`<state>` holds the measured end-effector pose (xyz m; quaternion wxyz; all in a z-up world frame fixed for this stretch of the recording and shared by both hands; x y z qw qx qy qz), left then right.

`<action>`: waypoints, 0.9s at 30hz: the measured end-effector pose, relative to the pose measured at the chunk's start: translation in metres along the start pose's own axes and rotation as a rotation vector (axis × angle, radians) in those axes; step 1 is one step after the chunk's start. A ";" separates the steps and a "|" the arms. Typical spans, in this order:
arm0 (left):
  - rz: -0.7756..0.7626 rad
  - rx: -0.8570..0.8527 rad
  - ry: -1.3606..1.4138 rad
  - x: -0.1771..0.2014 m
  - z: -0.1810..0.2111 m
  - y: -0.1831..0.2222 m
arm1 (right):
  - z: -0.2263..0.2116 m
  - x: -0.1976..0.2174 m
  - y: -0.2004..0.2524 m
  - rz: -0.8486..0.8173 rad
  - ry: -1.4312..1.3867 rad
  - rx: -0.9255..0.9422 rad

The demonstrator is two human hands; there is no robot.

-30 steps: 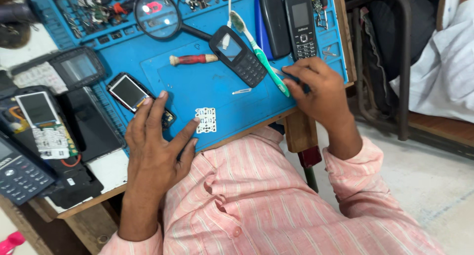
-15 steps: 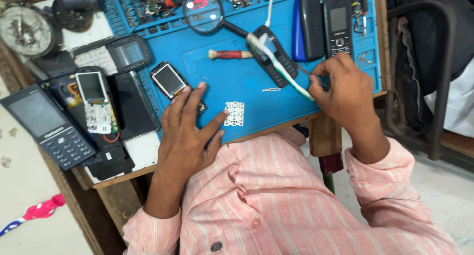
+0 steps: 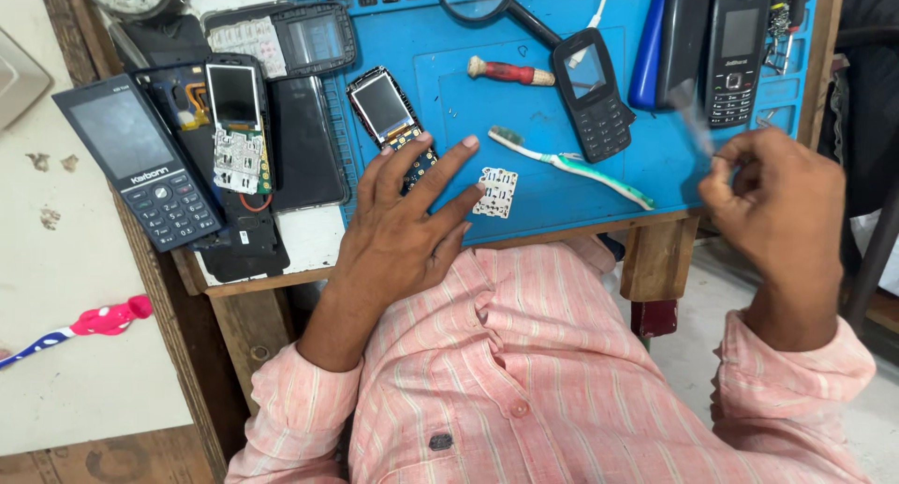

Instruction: The person disassembles a feature phone, removes the keypad membrane, and uses a toothbrush to clean the keypad contacts. They then reattach the membrane and place the phone on the workbench.

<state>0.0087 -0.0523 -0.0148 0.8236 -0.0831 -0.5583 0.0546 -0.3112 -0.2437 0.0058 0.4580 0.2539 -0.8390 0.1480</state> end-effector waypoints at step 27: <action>0.098 -0.055 0.067 0.006 -0.002 0.000 | -0.098 -0.077 -0.005 0.001 -0.630 0.217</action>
Point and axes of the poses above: each hand's wrist, its own y-axis away from the middle knuckle, its own x-axis out of the back of the hand, z = x × y, the point moved 4 cm from there along -y, towards the middle knuckle, and after that the axes turned 11 degrees about -y, right-handed, at the moved point
